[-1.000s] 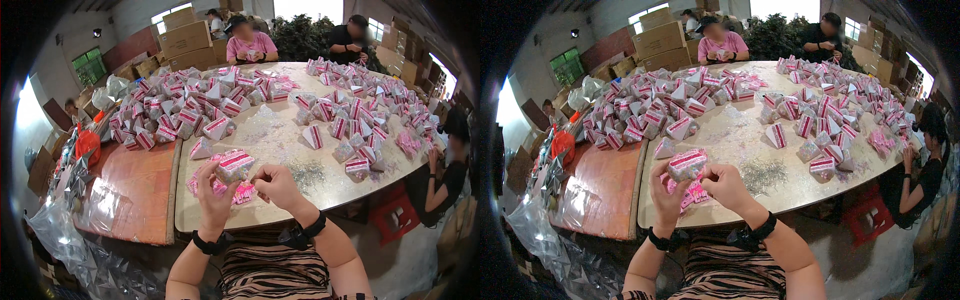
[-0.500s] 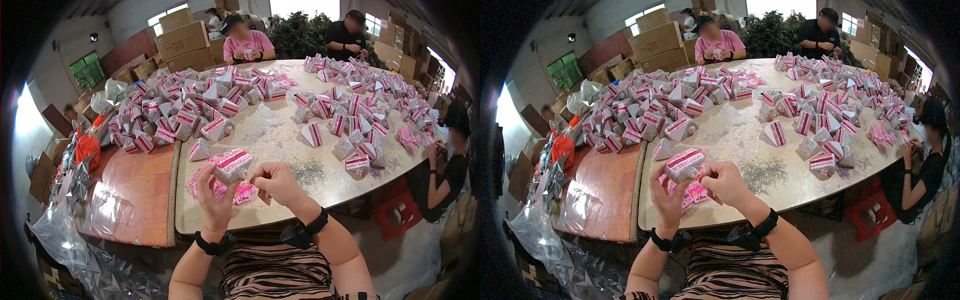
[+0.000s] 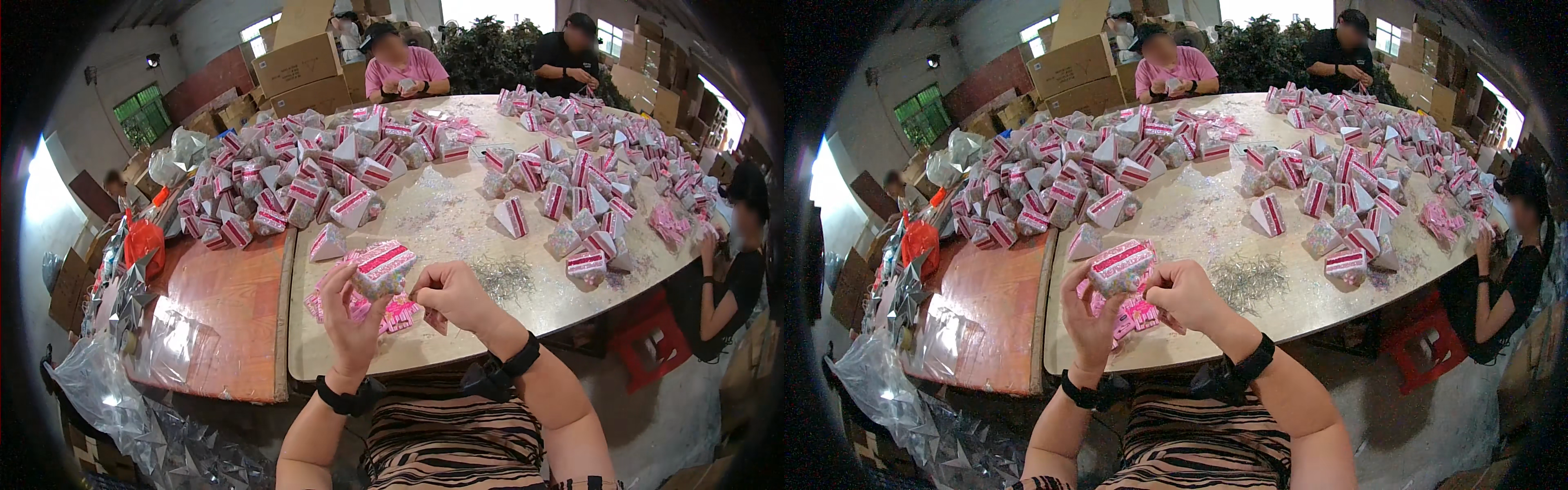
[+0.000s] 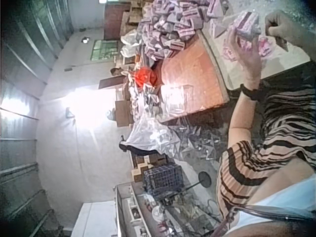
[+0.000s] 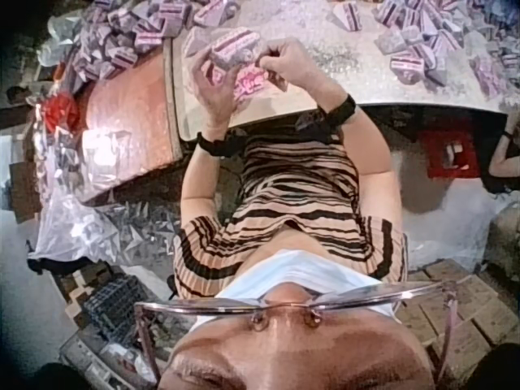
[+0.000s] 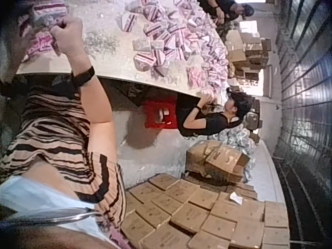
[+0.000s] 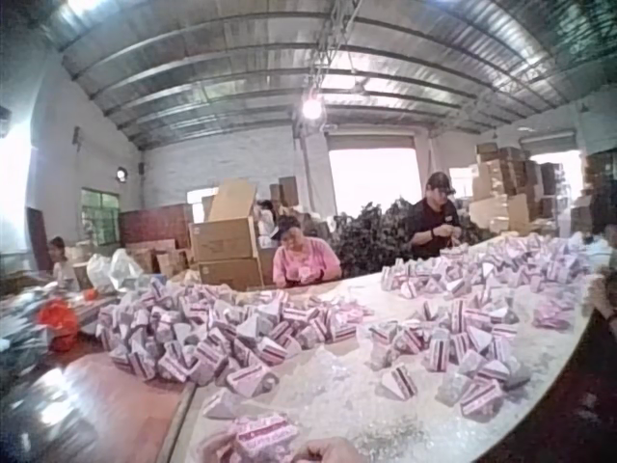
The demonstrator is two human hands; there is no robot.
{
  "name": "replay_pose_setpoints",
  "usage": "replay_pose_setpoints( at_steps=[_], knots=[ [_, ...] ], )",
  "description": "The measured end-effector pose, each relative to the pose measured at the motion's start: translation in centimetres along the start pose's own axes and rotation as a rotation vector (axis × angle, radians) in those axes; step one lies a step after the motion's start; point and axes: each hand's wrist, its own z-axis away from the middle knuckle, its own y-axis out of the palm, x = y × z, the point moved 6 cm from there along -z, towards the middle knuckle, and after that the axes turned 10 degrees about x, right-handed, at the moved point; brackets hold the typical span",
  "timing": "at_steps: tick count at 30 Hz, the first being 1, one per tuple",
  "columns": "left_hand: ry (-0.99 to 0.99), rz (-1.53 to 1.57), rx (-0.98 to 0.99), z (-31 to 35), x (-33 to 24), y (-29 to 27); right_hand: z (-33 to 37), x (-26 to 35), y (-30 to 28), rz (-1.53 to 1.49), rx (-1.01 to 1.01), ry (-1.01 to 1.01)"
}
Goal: The person sits at a table in a warehouse setting, repeatedly picking up small pink packets and inserting them into clear plastic bags containing colorful beads. The person seals each bag and places it on the table among many others.
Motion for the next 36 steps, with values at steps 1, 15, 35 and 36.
replay_pose_setpoints(
  at_steps=[1, 15, 35, 36],
  knots=[
    [0.012, 0.003, 0.007, 0.0, 0.0, 0.0, -0.1, -0.2, -0.1, 0.011, -0.001, 0.0],
    [-0.137, -0.047, 0.1, -0.1, 0.7, 0.1, 0.7, 0.8, 0.4, 0.461, -0.152, -0.189],
    [-0.205, -0.117, 0.064, -0.6, -0.1, -0.1, 0.1, -0.3, 0.7, 0.353, -0.134, -0.121],
    [-0.2, -0.122, 0.049, -0.6, -0.3, 0.0, 0.2, -0.2, 0.8, 0.37, -0.14, -0.14]
  ],
)
